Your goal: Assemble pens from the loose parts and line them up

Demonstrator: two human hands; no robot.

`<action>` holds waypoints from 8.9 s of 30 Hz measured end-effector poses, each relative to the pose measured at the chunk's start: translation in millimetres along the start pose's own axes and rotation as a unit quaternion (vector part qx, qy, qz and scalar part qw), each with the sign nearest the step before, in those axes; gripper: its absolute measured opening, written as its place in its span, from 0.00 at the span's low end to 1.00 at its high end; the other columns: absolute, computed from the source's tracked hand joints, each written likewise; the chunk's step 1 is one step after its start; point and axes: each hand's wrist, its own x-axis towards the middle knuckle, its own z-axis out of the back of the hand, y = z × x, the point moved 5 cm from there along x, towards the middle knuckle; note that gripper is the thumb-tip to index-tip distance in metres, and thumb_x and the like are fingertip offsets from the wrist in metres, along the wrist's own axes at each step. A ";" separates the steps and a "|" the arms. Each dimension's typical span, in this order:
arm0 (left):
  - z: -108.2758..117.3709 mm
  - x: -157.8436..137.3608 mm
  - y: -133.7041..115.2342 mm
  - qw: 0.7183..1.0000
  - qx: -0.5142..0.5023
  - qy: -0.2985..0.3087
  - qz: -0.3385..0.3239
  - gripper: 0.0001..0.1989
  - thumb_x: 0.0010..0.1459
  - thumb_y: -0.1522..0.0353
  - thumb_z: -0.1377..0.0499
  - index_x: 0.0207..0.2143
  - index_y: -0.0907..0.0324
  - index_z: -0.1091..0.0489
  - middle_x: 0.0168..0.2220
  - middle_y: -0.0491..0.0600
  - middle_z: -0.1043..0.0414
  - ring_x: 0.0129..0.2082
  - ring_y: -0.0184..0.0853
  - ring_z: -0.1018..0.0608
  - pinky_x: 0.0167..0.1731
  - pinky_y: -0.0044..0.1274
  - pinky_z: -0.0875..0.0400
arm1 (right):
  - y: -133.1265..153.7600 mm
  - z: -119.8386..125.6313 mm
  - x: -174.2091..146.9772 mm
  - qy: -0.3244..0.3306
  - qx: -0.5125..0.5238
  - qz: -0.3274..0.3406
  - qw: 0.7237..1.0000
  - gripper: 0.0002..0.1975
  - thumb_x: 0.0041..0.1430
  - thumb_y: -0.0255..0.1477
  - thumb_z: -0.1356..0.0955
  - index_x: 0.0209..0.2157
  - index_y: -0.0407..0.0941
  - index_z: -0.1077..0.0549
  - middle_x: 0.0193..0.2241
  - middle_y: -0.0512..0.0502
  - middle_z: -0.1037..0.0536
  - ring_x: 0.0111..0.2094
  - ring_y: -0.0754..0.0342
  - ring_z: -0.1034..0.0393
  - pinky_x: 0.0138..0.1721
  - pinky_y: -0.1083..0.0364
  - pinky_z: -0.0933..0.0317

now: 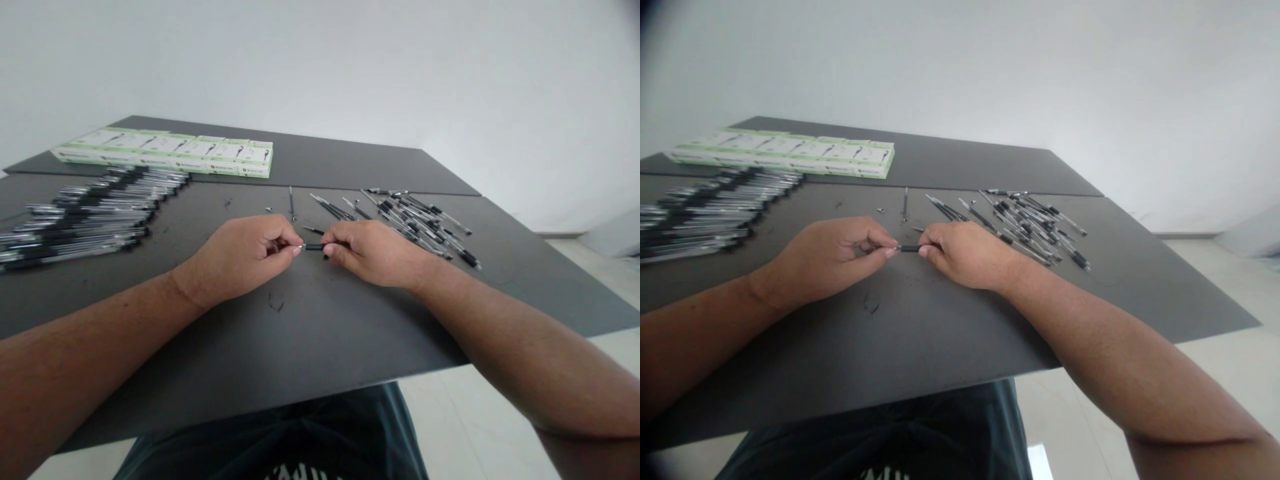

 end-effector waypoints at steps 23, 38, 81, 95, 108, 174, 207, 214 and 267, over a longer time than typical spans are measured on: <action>-1.0 -1.2 1.6 1.000 -0.019 0.001 0.005 0.08 0.62 0.61 0.40 0.39 0.52 0.23 0.32 0.45 0.17 0.31 0.36 0.17 0.35 0.27 0.27 | -0.4 1.9 -0.4 -0.014 0.000 0.010 1.000 0.08 0.70 0.31 0.32 0.44 0.45 0.20 0.35 0.46 0.16 0.34 0.53 0.26 0.37 0.55 0.41; -1.4 -0.9 0.4 1.000 -0.015 0.008 -0.007 0.08 0.62 0.61 0.40 0.39 0.53 0.23 0.31 0.45 0.17 0.30 0.35 0.18 0.33 0.27 0.27 | -0.7 -1.1 0.1 0.009 0.006 0.017 1.000 0.06 0.69 0.31 0.30 0.42 0.44 0.21 0.34 0.48 0.17 0.34 0.54 0.27 0.37 0.56 0.41; -2.8 0.1 2.5 1.000 -0.011 0.017 -0.011 0.09 0.63 0.61 0.41 0.38 0.53 0.22 0.32 0.45 0.18 0.31 0.35 0.19 0.33 0.26 0.29 | -1.1 -3.5 0.5 0.024 0.007 0.001 1.000 0.06 0.68 0.30 0.29 0.43 0.45 0.21 0.33 0.49 0.18 0.32 0.55 0.28 0.36 0.56 0.42; -3.0 -0.7 3.1 1.000 -0.012 0.011 -0.012 0.08 0.63 0.62 0.40 0.38 0.53 0.22 0.31 0.45 0.19 0.30 0.35 0.19 0.33 0.26 0.29 | -1.4 -3.6 0.5 0.018 0.013 0.007 1.000 0.08 0.70 0.31 0.31 0.47 0.44 0.21 0.35 0.48 0.18 0.33 0.55 0.28 0.37 0.56 0.42; -3.6 -0.4 2.7 1.000 -0.015 0.019 -0.009 0.09 0.63 0.61 0.41 0.39 0.53 0.22 0.31 0.45 0.18 0.30 0.35 0.18 0.33 0.26 0.29 | 0.7 -4.0 0.8 0.032 0.002 0.007 0.999 0.08 0.71 0.29 0.32 0.44 0.44 0.21 0.34 0.47 0.17 0.33 0.54 0.28 0.38 0.55 0.41; -3.7 -0.6 2.5 0.999 -0.022 0.026 -0.004 0.09 0.62 0.60 0.40 0.39 0.52 0.22 0.32 0.45 0.18 0.31 0.36 0.18 0.34 0.27 0.27 | 4.0 -6.5 2.5 0.065 0.014 0.047 0.997 0.13 0.76 0.31 0.37 0.43 0.43 0.21 0.36 0.44 0.17 0.36 0.52 0.26 0.41 0.54 0.39; -1.2 0.0 0.9 1.000 -0.010 0.025 0.005 0.09 0.61 0.61 0.41 0.37 0.53 0.22 0.31 0.45 0.19 0.30 0.36 0.19 0.35 0.27 0.29 | 2.2 -3.2 0.7 0.026 0.035 -0.010 0.999 0.09 0.69 0.30 0.29 0.49 0.44 0.22 0.36 0.48 0.17 0.35 0.54 0.26 0.39 0.56 0.41; -2.4 0.1 1.4 1.000 -0.013 0.022 0.000 0.09 0.61 0.61 0.41 0.37 0.52 0.23 0.31 0.45 0.19 0.30 0.36 0.19 0.35 0.28 0.28 | 2.5 -4.2 0.7 0.027 0.014 0.003 1.000 0.08 0.71 0.30 0.31 0.47 0.44 0.20 0.37 0.47 0.17 0.35 0.54 0.27 0.39 0.55 0.41; 1.7 -2.4 15.7 0.995 -0.066 -0.007 0.071 0.21 0.64 0.57 0.38 0.56 0.53 0.30 0.38 0.47 0.15 0.37 0.39 0.15 0.41 0.31 0.23 | -18.1 16.8 4.2 -0.004 -0.025 -0.028 0.999 0.12 0.72 0.30 0.35 0.50 0.43 0.22 0.37 0.45 0.18 0.35 0.51 0.29 0.40 0.54 0.42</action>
